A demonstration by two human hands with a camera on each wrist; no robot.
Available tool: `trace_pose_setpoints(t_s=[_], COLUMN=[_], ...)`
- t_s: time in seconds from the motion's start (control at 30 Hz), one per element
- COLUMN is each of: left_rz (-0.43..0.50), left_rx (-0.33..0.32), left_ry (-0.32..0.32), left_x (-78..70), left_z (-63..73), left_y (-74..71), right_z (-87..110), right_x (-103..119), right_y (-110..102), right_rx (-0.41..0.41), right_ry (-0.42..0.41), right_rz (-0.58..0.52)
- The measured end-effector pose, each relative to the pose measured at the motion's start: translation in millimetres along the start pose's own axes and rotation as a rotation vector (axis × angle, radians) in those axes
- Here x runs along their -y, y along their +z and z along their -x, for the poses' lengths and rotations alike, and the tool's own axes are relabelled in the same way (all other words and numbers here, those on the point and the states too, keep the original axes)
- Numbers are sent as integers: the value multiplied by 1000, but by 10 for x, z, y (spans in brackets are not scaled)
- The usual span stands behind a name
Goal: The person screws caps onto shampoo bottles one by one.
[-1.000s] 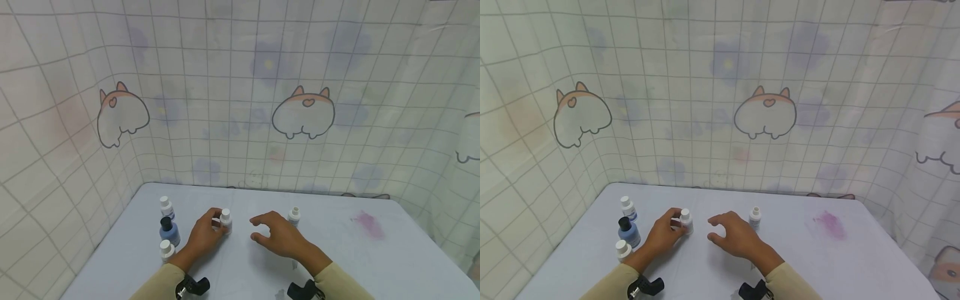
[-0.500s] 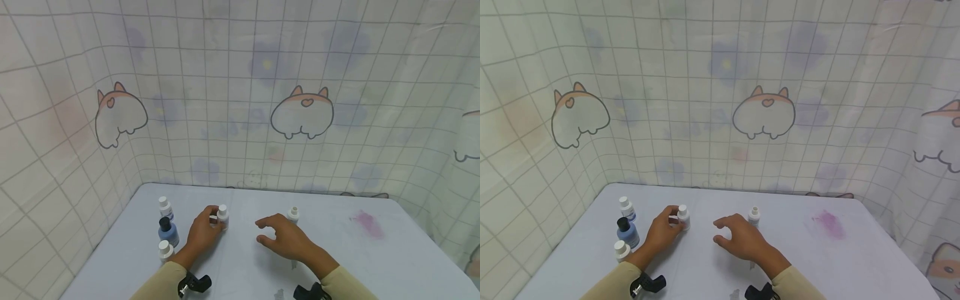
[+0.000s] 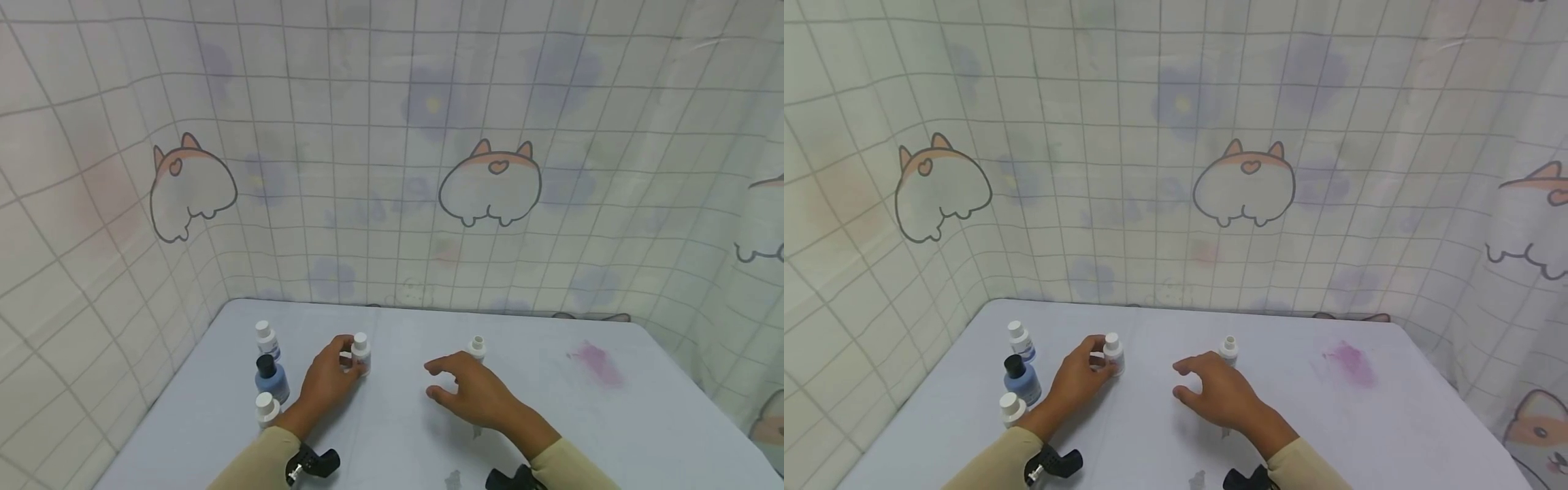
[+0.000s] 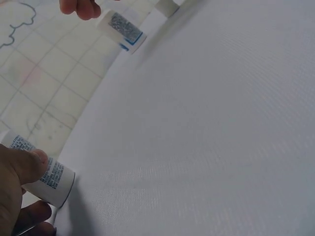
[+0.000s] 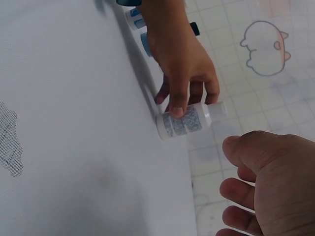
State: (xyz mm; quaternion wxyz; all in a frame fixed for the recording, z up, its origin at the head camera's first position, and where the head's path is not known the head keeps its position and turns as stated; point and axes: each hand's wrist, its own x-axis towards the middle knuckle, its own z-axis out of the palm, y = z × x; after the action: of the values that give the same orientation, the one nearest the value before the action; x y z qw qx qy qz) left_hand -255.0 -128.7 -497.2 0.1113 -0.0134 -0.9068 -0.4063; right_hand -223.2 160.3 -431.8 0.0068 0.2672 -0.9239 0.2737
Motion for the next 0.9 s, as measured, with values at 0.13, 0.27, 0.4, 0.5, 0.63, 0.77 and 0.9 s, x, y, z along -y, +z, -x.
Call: trace_pose_setpoints(t_s=[0.13,0.27,0.4,0.5,0.63,0.77,0.9], left_rz=[-29,-69,-79,-89,-127,-132,-116], left_rx=[-2,-24,-52,-65,-84,-112,-122], left_ry=[20,53,91,125,177,227,265], left_x=[-11,-28,-76,-124,-198,-287,-387], left_z=[2,18,45,57,62,67,79], left_y=[-25,-35,-66,-103,-147,-173,-196], right_z=[13,34,63,87,118,141,158], right_x=[-28,-70,-109,-127,-144,-168,-195], right_y=[3,14,23,22,13,3,-8], right_rx=[-12,-16,-19,-30,-44,-50,-57], right_ry=[0,-1,18,31,32,32,36], right_rz=[-3,0,-8,-7,10,17,21])
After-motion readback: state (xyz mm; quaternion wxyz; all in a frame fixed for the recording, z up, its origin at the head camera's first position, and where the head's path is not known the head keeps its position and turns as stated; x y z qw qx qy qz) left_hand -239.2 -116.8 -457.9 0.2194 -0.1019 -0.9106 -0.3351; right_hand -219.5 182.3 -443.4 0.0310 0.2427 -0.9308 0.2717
